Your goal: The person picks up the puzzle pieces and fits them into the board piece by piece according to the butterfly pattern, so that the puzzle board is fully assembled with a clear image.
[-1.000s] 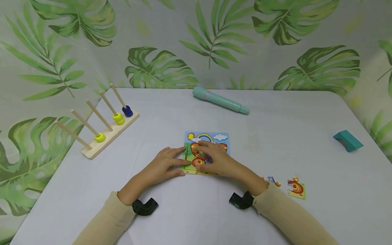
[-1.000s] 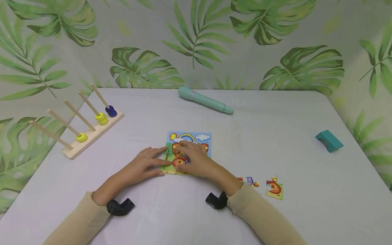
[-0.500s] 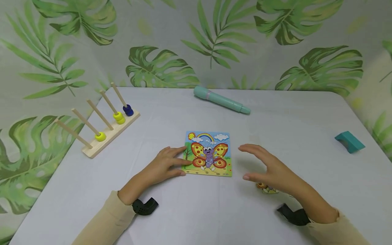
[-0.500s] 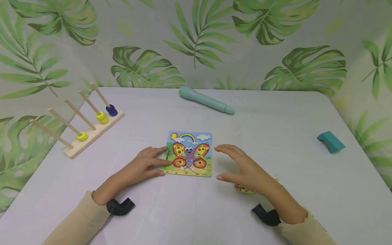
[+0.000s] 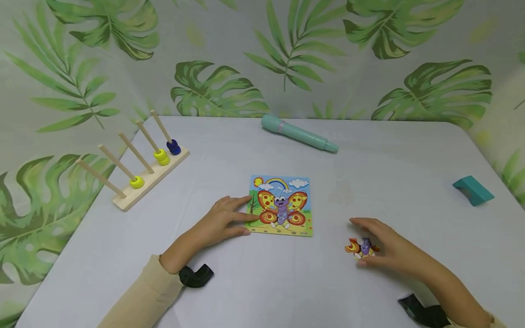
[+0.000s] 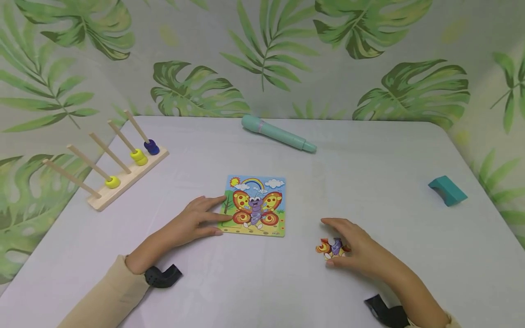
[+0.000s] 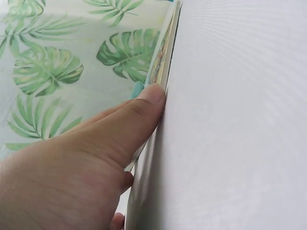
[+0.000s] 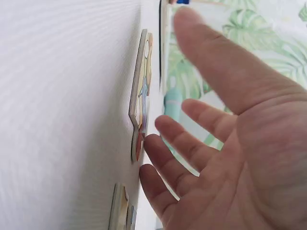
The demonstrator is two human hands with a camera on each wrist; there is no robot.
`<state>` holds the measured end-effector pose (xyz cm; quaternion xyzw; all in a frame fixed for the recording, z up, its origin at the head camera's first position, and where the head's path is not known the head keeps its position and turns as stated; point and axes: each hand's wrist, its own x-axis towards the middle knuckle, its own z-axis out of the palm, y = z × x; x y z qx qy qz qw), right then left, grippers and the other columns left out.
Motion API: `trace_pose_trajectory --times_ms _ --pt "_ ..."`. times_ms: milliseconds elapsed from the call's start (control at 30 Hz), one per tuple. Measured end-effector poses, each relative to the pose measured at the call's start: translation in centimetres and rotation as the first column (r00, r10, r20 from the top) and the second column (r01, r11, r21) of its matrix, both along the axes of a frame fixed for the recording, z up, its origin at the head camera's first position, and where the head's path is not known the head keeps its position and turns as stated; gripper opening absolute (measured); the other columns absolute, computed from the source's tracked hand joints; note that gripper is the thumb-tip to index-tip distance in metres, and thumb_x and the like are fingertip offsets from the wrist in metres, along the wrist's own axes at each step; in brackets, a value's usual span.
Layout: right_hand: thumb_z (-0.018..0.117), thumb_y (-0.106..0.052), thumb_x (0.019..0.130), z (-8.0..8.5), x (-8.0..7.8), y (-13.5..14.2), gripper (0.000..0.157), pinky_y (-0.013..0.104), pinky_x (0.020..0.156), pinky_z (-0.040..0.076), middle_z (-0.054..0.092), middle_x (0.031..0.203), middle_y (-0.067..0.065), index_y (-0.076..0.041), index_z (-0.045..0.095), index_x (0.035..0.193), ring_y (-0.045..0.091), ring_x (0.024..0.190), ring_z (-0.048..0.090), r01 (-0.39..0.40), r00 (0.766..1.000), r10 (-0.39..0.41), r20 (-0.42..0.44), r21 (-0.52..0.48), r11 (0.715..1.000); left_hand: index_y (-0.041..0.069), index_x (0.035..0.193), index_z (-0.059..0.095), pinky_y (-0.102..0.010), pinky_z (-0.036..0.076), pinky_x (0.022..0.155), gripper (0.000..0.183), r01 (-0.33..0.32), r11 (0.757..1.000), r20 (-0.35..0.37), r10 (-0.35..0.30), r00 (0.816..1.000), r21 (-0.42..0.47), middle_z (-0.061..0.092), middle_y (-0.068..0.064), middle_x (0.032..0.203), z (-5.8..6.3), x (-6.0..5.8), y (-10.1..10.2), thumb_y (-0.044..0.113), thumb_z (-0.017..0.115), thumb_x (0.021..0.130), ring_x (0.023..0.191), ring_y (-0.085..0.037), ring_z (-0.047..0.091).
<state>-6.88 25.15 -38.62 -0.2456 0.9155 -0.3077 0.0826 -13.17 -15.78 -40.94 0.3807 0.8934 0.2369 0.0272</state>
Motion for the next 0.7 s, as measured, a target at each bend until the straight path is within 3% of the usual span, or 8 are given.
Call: trace_pose_trajectory --times_ms 200,500,700 --pt "0.075 -0.033 0.072 -0.4 0.1 0.8 0.069 0.011 0.088 0.027 0.045 0.125 0.002 -0.014 0.044 0.131 0.019 0.112 0.039 -0.019 0.998 0.023 -0.052 0.063 0.998 0.027 0.116 0.063 -0.047 0.013 0.104 0.037 0.003 1.0 -0.006 -0.003 1.0 0.009 0.035 -0.01 0.14 0.2 0.1 0.1 0.038 0.064 0.081 0.128 -0.023 0.029" --pt "0.072 -0.034 0.075 -0.6 -0.1 1.2 0.055 0.023 0.077 0.042 0.048 0.11 -0.008 -0.017 0.054 0.124 0.008 0.097 0.042 -0.036 0.997 0.04 -0.06 0.063 0.997 0.026 0.117 0.062 -0.048 0.013 0.104 0.037 0.007 1.0 -0.006 -0.006 1.0 0.007 0.034 -0.01 0.14 0.2 0.1 0.1 0.037 0.064 0.081 0.128 -0.024 0.029" --pt "0.073 -0.032 0.073 -0.8 0.0 1.1 0.049 0.027 0.071 0.042 0.049 0.103 -0.012 -0.017 0.06 0.117 0.008 0.09 0.042 -0.051 0.994 0.055 -0.096 0.051 0.997 0.027 0.117 0.062 -0.047 0.013 0.104 0.037 0.004 1.0 0.0 -0.004 1.0 0.008 0.034 -0.01 0.14 0.0 0.0 0.0 0.037 0.064 0.081 0.128 -0.023 0.028"
